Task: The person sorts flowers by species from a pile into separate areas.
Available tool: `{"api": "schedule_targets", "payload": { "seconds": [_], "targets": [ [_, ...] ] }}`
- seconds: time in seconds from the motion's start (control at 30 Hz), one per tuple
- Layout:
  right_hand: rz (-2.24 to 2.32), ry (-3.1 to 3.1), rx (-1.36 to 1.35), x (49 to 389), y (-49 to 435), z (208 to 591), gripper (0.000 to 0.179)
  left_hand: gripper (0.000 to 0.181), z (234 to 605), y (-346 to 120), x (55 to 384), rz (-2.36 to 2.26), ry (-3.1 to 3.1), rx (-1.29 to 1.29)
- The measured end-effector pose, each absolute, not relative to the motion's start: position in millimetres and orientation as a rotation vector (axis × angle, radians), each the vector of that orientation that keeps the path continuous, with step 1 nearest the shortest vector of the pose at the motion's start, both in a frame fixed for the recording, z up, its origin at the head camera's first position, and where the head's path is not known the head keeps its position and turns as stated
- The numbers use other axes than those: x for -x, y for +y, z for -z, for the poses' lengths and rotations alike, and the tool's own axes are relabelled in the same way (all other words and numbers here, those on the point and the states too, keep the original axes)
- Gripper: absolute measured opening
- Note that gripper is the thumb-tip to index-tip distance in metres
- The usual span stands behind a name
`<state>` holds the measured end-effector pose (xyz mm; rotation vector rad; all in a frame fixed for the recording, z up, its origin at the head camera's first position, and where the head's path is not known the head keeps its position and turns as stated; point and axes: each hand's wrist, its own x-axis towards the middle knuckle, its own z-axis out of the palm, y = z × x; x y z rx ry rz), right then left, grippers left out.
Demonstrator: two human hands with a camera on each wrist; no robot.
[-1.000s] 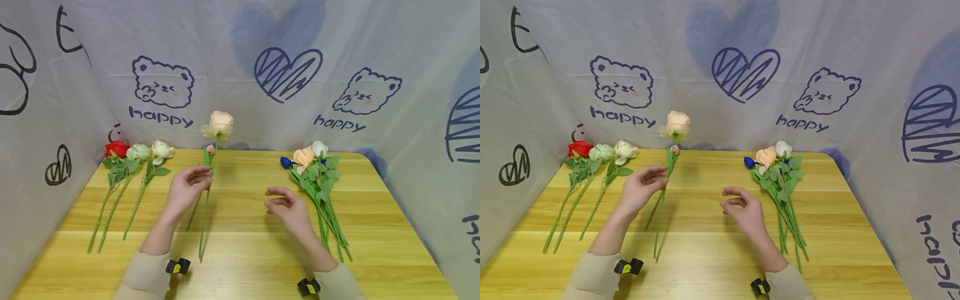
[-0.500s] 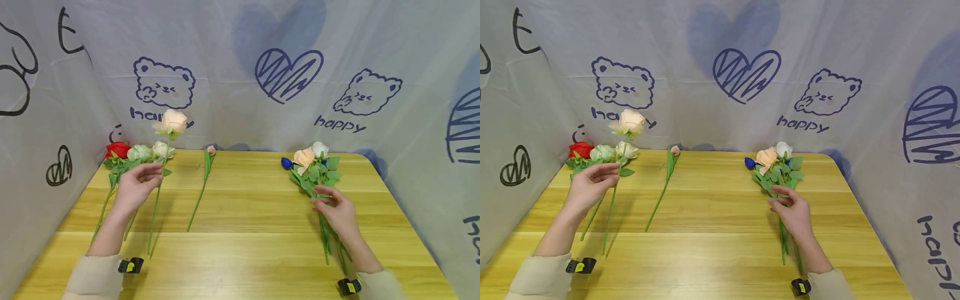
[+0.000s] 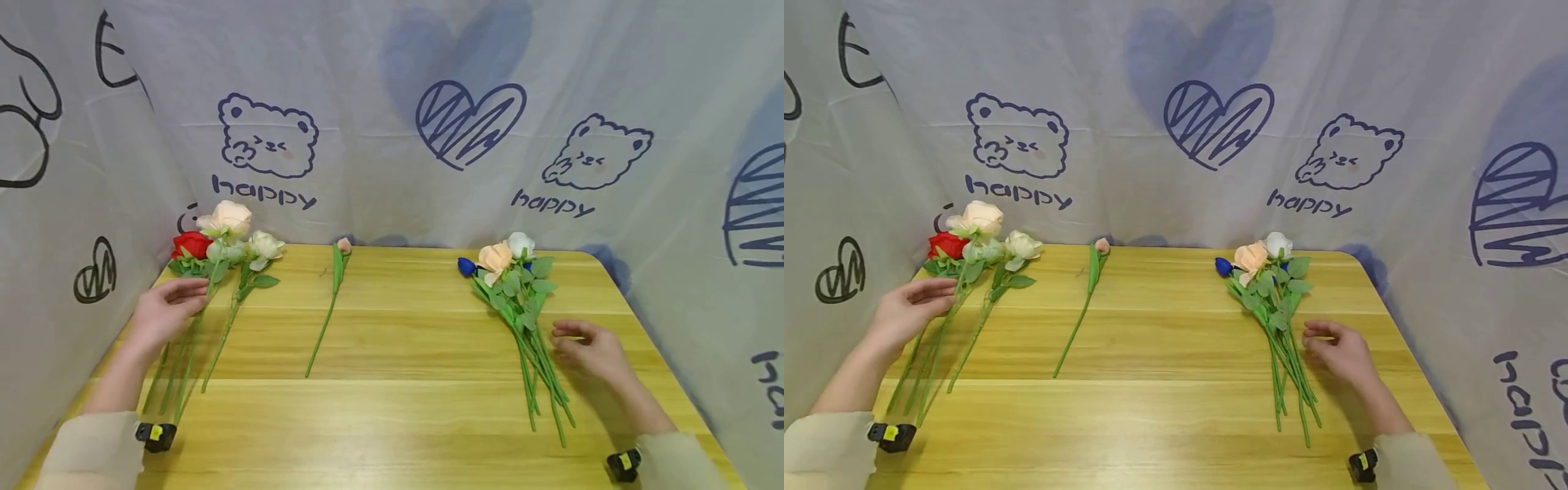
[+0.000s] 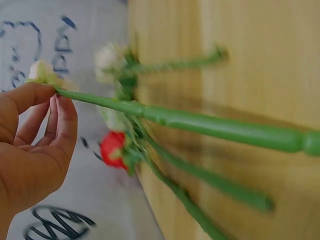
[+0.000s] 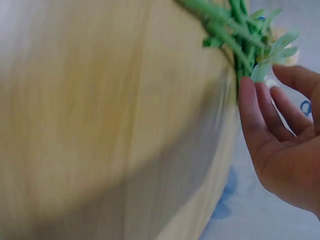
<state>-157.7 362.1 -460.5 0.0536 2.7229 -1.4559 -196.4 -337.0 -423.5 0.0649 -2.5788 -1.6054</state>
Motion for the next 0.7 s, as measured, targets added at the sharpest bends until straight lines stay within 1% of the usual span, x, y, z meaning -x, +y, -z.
{"api": "schedule_targets", "payload": {
  "seconds": [0.17,0.27,0.43,0.57,0.7],
  "targets": [
    [1.437,2.574,-0.051,161.4,367.3,465.0,0.048,0.027,439.0,-368.6,205.6,1.716,-2.583,-0.080],
    [1.438,2.540,-0.035,161.7,366.2,467.2,0.050,0.029,443.4,-379.7,210.1,1.715,-2.615,-0.107],
    [1.418,2.550,-0.022,162.5,363.1,470.6,0.050,0.039,448.8,-385.9,213.8,1.616,-2.698,-0.150],
    [1.425,2.542,-0.022,163.2,361.9,472.2,0.049,0.038,455.5,-386.6,216.0,1.616,-2.707,-0.165],
    [1.425,2.542,-0.039,163.3,361.5,471.7,0.048,0.033,462.7,-387.1,217.4,1.681,-2.683,-0.163]
  ]
}}
